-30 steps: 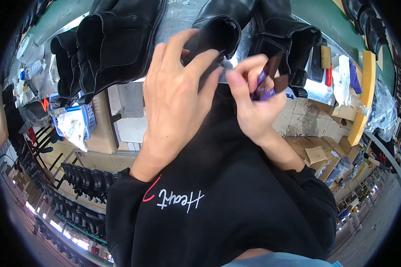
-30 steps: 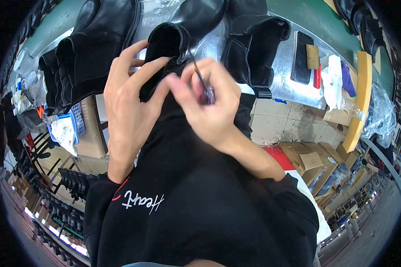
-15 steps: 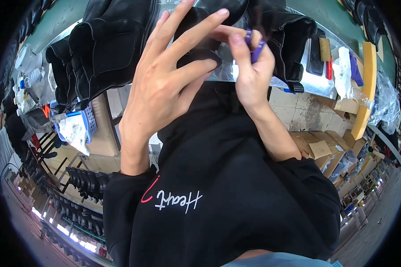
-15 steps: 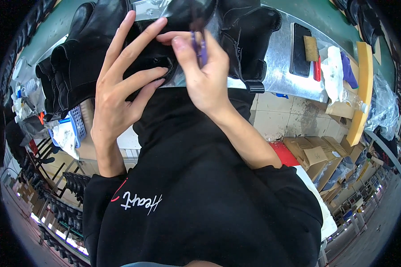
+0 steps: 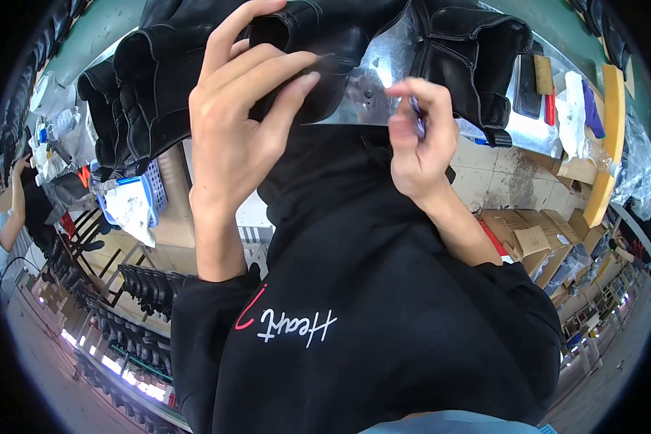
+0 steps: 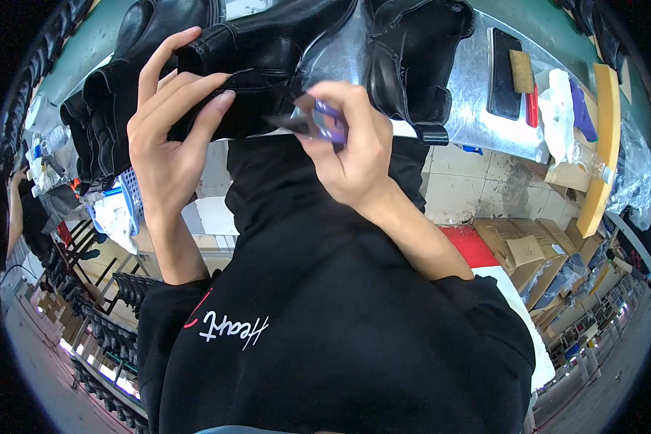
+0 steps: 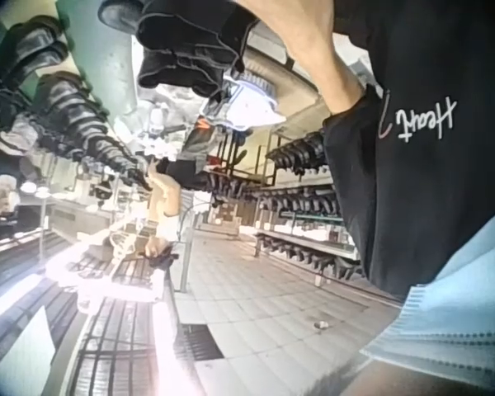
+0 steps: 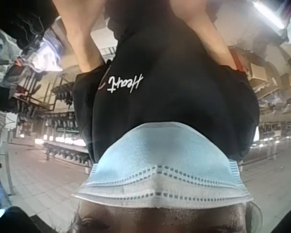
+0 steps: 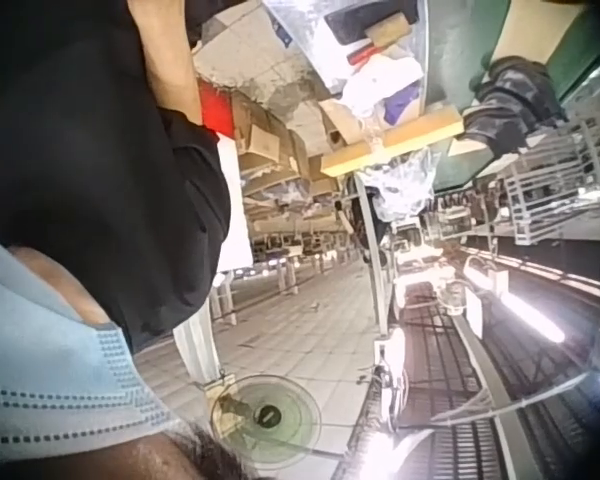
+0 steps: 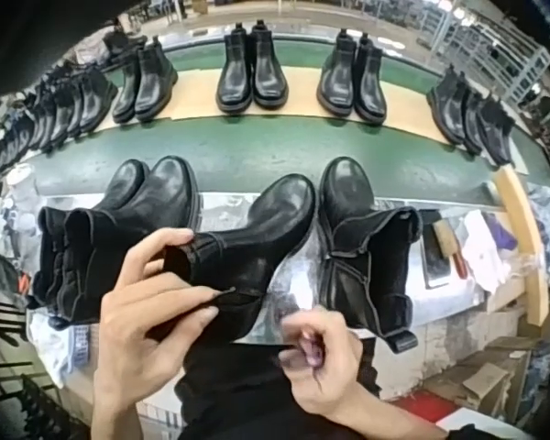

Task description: Trimming excess threads and material from black boots using thread snips.

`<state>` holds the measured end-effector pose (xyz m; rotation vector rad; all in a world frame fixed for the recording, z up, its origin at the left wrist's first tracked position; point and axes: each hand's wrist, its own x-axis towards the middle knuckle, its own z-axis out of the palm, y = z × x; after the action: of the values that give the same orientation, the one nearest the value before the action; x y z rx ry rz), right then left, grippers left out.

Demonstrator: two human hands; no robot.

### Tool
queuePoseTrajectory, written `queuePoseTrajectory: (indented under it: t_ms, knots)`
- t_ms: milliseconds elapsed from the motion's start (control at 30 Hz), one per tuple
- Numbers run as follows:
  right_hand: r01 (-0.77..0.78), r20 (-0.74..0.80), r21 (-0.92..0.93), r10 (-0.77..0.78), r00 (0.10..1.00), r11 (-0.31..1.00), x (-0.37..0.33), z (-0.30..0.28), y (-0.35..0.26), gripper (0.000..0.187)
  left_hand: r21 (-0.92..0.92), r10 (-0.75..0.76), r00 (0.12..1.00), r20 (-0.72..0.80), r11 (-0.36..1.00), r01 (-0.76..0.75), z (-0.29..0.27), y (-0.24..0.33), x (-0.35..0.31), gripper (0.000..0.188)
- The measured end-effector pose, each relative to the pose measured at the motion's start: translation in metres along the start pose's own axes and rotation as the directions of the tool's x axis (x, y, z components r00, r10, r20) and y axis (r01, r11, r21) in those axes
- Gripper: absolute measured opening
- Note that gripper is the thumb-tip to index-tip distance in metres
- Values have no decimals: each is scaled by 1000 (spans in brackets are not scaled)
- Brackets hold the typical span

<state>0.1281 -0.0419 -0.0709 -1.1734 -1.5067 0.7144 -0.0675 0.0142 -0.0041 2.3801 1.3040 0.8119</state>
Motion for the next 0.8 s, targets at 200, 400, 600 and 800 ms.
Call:
queuePoseTrajectory:
  t_ms: [200, 400, 600, 800]
  knots:
    - [172, 30, -186, -169, 985, 967, 10, 6, 29, 43, -88, -30, 999, -25, 996, 28, -2, -8, -2, 17]
    - [447, -39, -333, -486, 873, 830, 19, 23, 53, 51, -93, -73, 997, -25, 993, 70, -2, -15, -6, 15]
    - [471, -64, -364, -526, 848, 804, 29, 25, 51, 45, -113, -93, 996, -5, 989, 92, -5, -18, -6, 15]
    - [506, -47, -366, -559, 828, 781, 35, 23, 51, 46, -100, -92, 996, 5, 991, 92, -3, -16, -7, 15]
